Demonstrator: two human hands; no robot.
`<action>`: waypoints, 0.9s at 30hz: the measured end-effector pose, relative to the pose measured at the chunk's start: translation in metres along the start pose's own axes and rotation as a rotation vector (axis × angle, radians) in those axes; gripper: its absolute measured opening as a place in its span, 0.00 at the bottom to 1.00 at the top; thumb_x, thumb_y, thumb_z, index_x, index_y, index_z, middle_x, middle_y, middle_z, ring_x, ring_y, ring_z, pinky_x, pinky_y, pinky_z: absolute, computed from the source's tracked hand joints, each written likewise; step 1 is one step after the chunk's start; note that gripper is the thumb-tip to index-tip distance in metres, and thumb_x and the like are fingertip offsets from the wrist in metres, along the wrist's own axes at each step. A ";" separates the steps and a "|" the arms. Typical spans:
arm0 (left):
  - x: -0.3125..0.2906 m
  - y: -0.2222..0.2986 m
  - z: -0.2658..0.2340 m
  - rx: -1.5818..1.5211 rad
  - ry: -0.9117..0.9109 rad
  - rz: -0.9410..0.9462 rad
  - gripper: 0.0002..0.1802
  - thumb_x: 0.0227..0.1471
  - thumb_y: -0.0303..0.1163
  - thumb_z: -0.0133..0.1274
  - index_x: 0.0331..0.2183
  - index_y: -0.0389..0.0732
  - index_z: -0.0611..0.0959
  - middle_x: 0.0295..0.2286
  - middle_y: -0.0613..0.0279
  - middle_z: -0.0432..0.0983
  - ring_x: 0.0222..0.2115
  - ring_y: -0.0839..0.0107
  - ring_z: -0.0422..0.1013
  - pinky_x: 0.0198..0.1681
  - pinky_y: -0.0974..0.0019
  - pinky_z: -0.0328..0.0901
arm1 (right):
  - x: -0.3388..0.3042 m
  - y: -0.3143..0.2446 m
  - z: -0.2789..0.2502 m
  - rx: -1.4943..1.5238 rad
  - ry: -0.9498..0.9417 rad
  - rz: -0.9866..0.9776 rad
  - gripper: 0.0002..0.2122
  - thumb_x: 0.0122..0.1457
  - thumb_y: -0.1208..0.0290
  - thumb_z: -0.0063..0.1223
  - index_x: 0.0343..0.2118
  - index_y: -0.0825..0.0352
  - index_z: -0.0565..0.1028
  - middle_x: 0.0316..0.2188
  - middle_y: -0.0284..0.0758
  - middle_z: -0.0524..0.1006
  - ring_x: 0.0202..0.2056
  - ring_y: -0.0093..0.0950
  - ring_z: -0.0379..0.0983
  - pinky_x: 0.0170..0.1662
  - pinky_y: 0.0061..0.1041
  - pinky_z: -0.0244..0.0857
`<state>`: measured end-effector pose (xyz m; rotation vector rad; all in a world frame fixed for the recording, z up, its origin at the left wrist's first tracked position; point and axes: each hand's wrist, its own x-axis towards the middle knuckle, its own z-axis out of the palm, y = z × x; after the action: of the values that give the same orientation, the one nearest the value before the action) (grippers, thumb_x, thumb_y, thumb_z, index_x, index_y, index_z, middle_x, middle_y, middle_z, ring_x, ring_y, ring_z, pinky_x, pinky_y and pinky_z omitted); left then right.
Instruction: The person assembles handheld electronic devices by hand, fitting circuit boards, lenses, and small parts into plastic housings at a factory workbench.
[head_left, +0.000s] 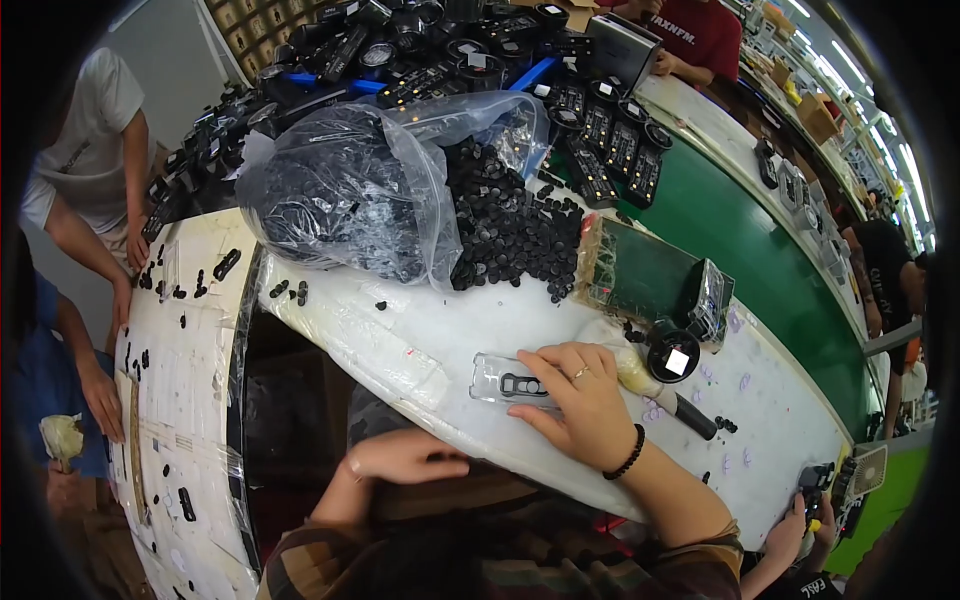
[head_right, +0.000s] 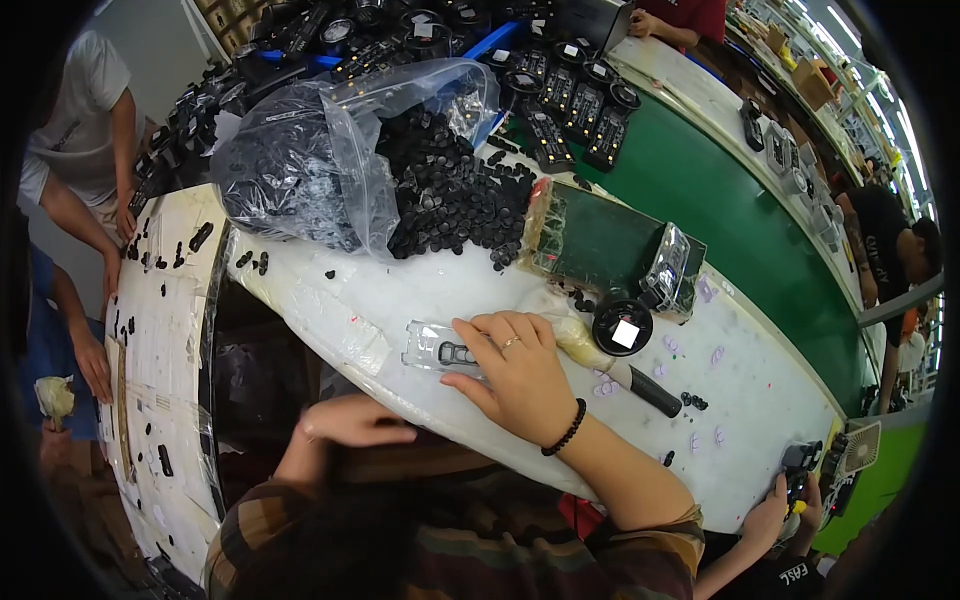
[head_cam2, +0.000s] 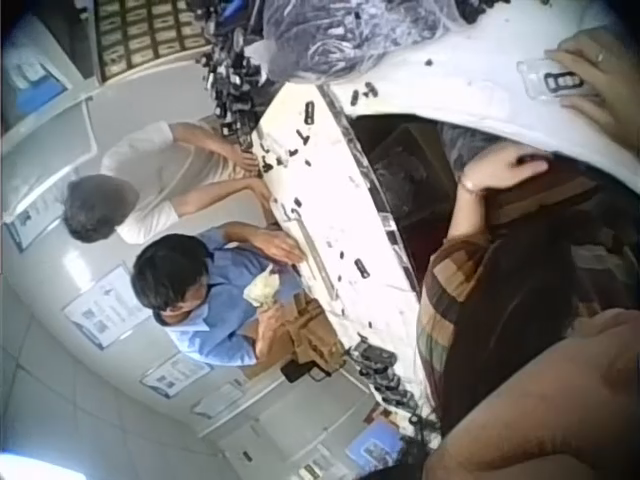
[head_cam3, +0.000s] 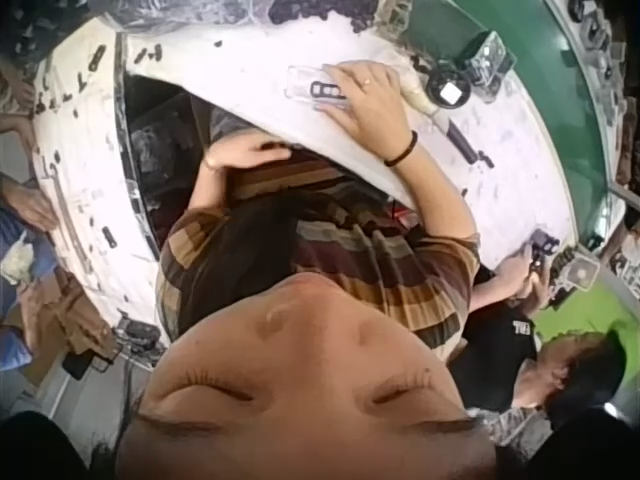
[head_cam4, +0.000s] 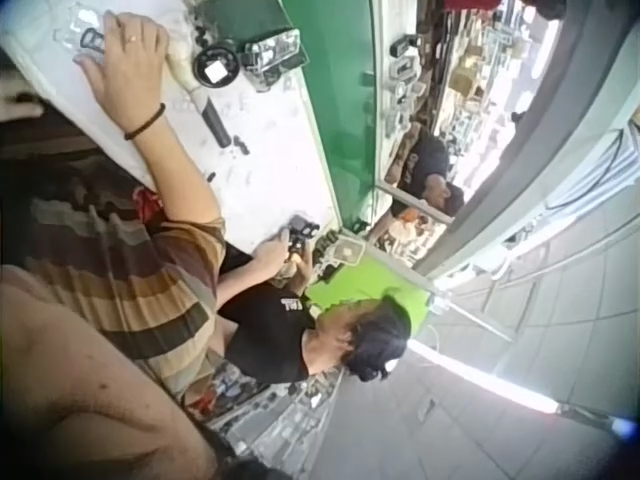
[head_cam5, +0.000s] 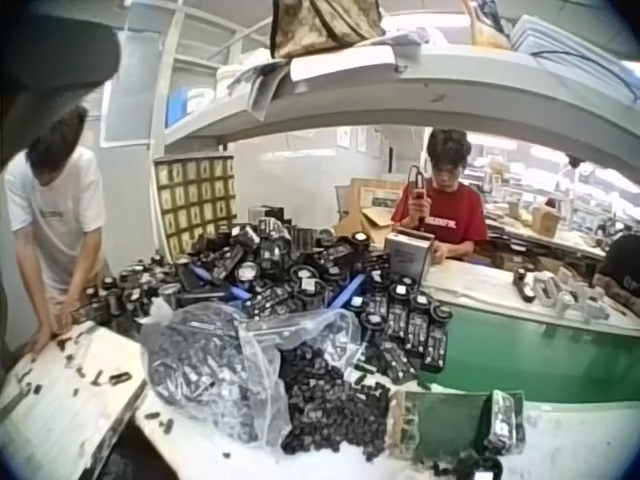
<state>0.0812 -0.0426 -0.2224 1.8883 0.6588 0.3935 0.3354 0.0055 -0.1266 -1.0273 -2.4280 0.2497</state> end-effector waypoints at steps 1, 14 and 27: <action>-0.002 0.041 -0.017 -0.150 -0.075 -0.026 0.13 0.55 0.33 0.51 0.41 0.37 0.80 0.35 0.54 0.78 0.38 0.63 0.73 0.43 0.66 0.65 | -0.001 0.002 -0.001 -0.002 -0.002 0.009 0.25 0.47 0.59 0.60 0.46 0.67 0.72 0.39 0.34 0.71 0.42 0.33 0.65 0.47 0.33 0.54; 0.048 0.089 -0.026 0.694 0.606 0.124 0.11 0.44 0.39 0.59 0.33 0.47 0.82 0.50 0.62 0.68 0.54 0.57 0.60 0.52 0.57 0.57 | -0.009 -0.005 -0.003 -0.004 -0.070 -0.006 0.25 0.46 0.62 0.61 0.48 0.64 0.70 0.41 0.32 0.71 0.41 0.33 0.65 0.48 0.34 0.52; 0.043 0.078 -0.025 0.648 0.640 0.137 0.07 0.43 0.35 0.59 0.29 0.48 0.83 0.45 0.68 0.74 0.50 0.62 0.65 0.51 0.60 0.58 | -0.006 -0.007 0.002 0.166 -0.104 0.015 0.27 0.45 0.64 0.62 0.49 0.66 0.70 0.42 0.35 0.70 0.40 0.35 0.65 0.44 0.32 0.59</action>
<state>0.1222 -0.0218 -0.1425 2.4392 1.1862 0.9888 0.3343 -0.0036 -0.1281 -0.9810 -2.4441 0.5130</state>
